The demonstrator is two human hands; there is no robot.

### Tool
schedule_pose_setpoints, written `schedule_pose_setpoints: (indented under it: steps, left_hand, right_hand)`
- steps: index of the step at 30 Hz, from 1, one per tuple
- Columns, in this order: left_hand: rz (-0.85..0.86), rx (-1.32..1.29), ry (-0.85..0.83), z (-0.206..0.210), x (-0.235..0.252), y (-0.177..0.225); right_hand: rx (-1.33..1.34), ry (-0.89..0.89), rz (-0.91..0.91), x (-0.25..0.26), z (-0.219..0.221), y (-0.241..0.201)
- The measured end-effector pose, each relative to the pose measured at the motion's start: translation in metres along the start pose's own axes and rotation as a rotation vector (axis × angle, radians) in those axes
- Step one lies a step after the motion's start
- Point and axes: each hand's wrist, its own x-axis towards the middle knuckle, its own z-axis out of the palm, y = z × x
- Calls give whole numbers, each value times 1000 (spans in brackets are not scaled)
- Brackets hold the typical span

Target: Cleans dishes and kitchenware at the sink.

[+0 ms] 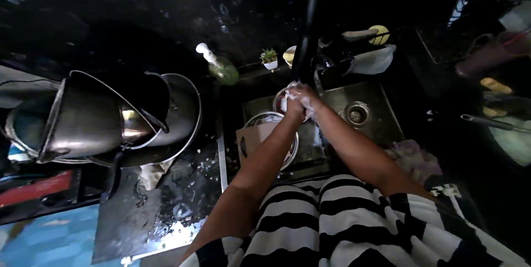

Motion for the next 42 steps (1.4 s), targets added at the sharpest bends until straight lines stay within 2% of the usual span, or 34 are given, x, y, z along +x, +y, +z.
schedule_pose_setpoints:
  steps: [6,8,11,13,15,16,19,20,21,23,25,26,27,29,31,33,34,36,38,39,40,41,42]
  left_hand:
    - [214,346,117,-6,-7,-14]
    - [280,545,100,2,-25,-8]
    - [270,738,104,11,-39,-5]
    - [277,637,114,10,-30,-6]
    - [242,395,130,6,-15,0]
    - [183,273,112,4,-6,5]
    - [20,118,-2,-7,7,26]
    - [46,180,-10,-12,12,25]
    - [146,296,-36,-21,19,14]
    - [369,630,-11,-30,30,-10]
    - [40,988,-79,-14,8,29]
    - [-29,1157,-131,-8,2,37]
    - [-4,1322,-217,-6,-1,35]
    - [252,1543,-361,-13,0,15]
    - [360,1607,-435,-13,-1,11]
    - [349,1577,-494,-7,-11,22]
    - [368,1493,-482,-5,-14,24]
    - [300,1167,-308,-4,-12,27]
    - [246,627,-43,-10,-1,23]
    - [246,408,27,-13,8,17]
    - [250,298,52,-15,13,13]
    - [269,334,67,-15,12,11]
    - [311,497,62,-13,4,10]
  right_hand:
    - [-159,98,16,31,3,-1]
    - [-288,147,-98,58,-5,17]
    - [-261,289,-402,64,1,39]
    - [-250,313,-381,50,8,32]
    - [-301,170,-149,23,6,7]
    - [-265,123,-88,16,6,6]
    - [-37,130,-136,-3,18,31]
    - [-30,139,-164,-11,25,36]
    - [-88,128,-190,-17,30,40]
    - [-332,125,-270,-22,31,46]
    - [-449,136,-319,-11,21,49]
    - [-437,127,-298,0,12,46]
    - [-411,96,-234,12,1,42]
    - [-314,-31,-82,26,-19,31]
    - [-256,-68,11,32,-29,24]
    - [-82,-32,80,37,-37,22]
    - [109,-20,92,40,-39,25]
    - [540,4,73,43,-32,34]
    - [697,53,-2,38,-9,37]
    - [668,123,-24,38,1,39]
    - [562,189,-36,38,7,40]
    - [370,228,-39,35,10,38]
    - [104,207,-42,29,10,32]
